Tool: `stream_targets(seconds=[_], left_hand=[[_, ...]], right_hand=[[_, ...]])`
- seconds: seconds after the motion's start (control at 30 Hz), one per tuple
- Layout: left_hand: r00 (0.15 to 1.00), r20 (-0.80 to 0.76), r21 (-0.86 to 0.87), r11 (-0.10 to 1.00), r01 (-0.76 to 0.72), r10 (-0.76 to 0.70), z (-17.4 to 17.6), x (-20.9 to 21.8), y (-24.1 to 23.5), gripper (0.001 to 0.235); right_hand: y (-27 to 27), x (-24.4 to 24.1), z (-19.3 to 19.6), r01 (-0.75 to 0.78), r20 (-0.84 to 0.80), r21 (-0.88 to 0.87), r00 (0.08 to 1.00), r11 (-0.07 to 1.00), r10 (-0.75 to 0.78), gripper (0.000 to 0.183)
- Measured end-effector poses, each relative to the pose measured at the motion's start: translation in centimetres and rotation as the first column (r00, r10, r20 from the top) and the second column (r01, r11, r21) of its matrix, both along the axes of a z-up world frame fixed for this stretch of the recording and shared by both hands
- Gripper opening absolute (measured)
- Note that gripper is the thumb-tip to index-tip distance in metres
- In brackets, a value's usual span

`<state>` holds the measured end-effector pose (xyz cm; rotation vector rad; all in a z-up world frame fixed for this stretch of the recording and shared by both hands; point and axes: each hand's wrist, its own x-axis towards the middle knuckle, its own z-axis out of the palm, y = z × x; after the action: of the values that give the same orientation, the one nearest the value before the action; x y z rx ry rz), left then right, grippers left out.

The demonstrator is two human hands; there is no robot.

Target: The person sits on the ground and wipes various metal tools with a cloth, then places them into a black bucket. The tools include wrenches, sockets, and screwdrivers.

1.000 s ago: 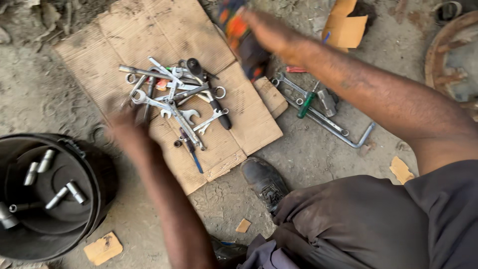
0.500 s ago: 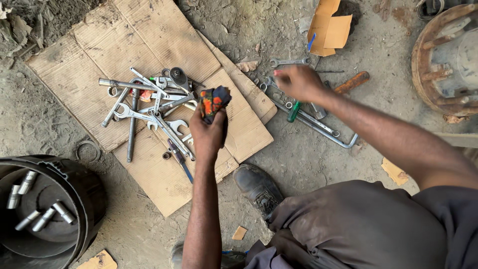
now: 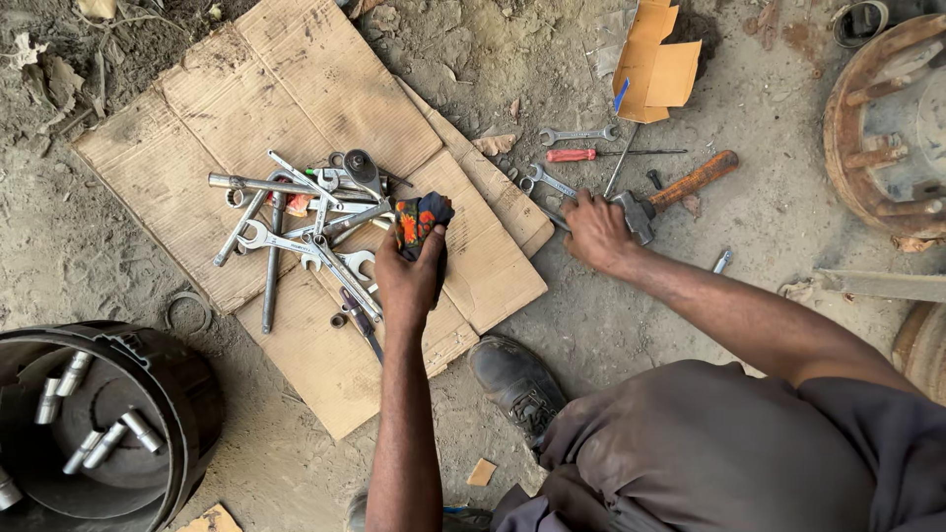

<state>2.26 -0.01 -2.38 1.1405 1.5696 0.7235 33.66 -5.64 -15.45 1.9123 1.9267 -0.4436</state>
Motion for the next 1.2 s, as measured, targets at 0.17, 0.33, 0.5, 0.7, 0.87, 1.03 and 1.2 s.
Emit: stream_targets(seconds=[0.17, 0.33, 0.5, 0.7, 0.87, 1.03, 1.2], left_hand=[[0.999, 0.003, -0.074, 0.997, -0.039, 0.040, 0.1, -0.7, 0.4, 0.037], [0.999, 0.030, -0.028, 0.999, -0.043, 0.044, -0.9, -1.4, 0.3, 0.033], [0.996, 0.028, 0.025, 0.996, -0.085, 0.085, -0.6, -2.4, 0.3, 0.034], [0.971, 0.200, -0.060, 0.990, -0.124, 0.134, 1.2, -3.1, 0.5, 0.025], [0.974, 0.157, -0.100, 0.984, -0.148, 0.163, 1.1, -3.4, 0.6, 0.026], [0.997, 0.059, 0.039, 0.998, -0.049, 0.046, -0.8, -2.5, -0.1, 0.033], [0.987, 0.133, -0.132, 0.986, 0.103, -0.085, -1.9, 3.2, -2.3, 0.042]], right_hand=[[1.0, 0.0, 0.3, -0.044, 0.045, -0.080, 0.998, 0.996, 0.048, 0.056], [0.5, -0.1, 1.1, -0.128, 0.087, -0.028, 0.988, 0.991, 0.130, 0.040], [0.4, 0.8, 1.0, -0.060, -0.005, 0.083, 0.998, 0.995, 0.061, 0.032], [0.7, 2.9, -0.2, 0.083, -0.038, 0.013, 0.996, 0.996, -0.082, 0.025], [1.2, 2.7, 0.1, 0.110, 0.017, -0.091, 0.994, 0.990, -0.109, 0.017], [2.4, 2.8, 2.6, 0.308, -0.084, -0.027, 0.947, 0.951, -0.309, 0.029], [5.6, 4.3, 4.1, 0.425, -0.157, 0.173, 0.902, 0.889, -0.401, 0.039]])
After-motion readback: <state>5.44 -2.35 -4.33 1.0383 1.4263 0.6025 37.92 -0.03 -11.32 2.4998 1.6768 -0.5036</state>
